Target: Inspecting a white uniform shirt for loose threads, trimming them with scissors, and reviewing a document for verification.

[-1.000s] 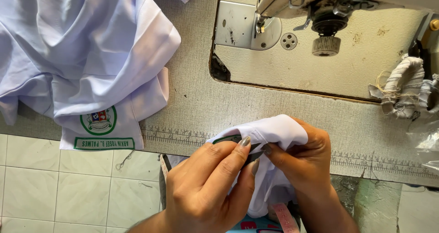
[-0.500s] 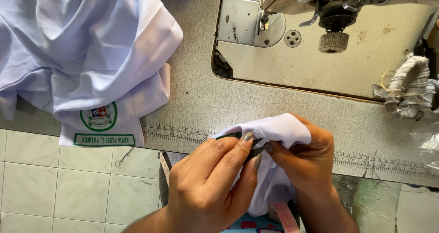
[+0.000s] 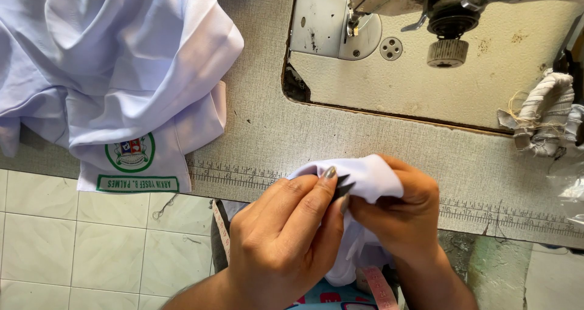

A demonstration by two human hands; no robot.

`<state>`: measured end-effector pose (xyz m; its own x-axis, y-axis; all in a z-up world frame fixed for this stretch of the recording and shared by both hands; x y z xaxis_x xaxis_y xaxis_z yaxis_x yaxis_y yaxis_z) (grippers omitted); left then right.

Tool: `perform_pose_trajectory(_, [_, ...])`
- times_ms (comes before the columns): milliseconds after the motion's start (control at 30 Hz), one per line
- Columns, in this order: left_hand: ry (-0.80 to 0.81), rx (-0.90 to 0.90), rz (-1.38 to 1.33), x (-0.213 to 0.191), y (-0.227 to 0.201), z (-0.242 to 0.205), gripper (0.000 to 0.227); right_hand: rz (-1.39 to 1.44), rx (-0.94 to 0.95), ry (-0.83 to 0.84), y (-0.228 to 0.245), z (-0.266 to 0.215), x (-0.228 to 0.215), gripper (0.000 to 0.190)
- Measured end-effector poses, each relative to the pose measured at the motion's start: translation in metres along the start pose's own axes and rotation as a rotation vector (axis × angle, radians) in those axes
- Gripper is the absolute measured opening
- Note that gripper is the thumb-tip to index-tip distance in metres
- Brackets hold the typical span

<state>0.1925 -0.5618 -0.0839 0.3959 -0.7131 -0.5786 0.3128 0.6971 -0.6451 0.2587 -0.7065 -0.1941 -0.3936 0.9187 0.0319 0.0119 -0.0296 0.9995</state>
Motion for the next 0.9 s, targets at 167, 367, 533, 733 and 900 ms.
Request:
perform_pose_trajectory(167, [-0.048, -0.033, -0.015, -0.008, 0.005, 0.003, 0.013, 0.098, 0.079, -0.059, -0.008, 0.0, -0.005, 0.008])
perform_pose_trajectory(367, [0.022, -0.015, -0.026, -0.004, 0.001, 0.002, 0.014, 0.029, 0.075, -0.053, 0.0, 0.002, 0.0, 0.007])
perform_pose_trajectory(533, [0.009, -0.009, -0.023, -0.003, 0.001, 0.001, 0.013, 0.013, 0.085, -0.051, 0.001, 0.002, 0.0, 0.009])
perform_pose_trajectory(733, [0.014, -0.021, -0.022, -0.004, 0.003, 0.001, 0.012, -0.02, 0.075, -0.045, 0.002, 0.003, 0.002, 0.007])
perform_pose_trajectory(900, [0.005, -0.024, -0.036, -0.002, 0.003, 0.0, 0.012, -0.035, 0.011, -0.025, 0.006, 0.004, 0.003, 0.006])
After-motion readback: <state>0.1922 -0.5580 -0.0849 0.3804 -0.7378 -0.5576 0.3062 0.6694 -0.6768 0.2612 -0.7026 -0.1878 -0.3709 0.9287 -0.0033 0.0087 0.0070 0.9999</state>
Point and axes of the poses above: each hand's wrist, its own z-axis towards the middle knuckle, its own x-axis out of the palm, y = z × x, the point moved 10 cm from there along z, towards the middle knuckle, and after that the axes turned 2 degrees about y, right-handed, at the moved point
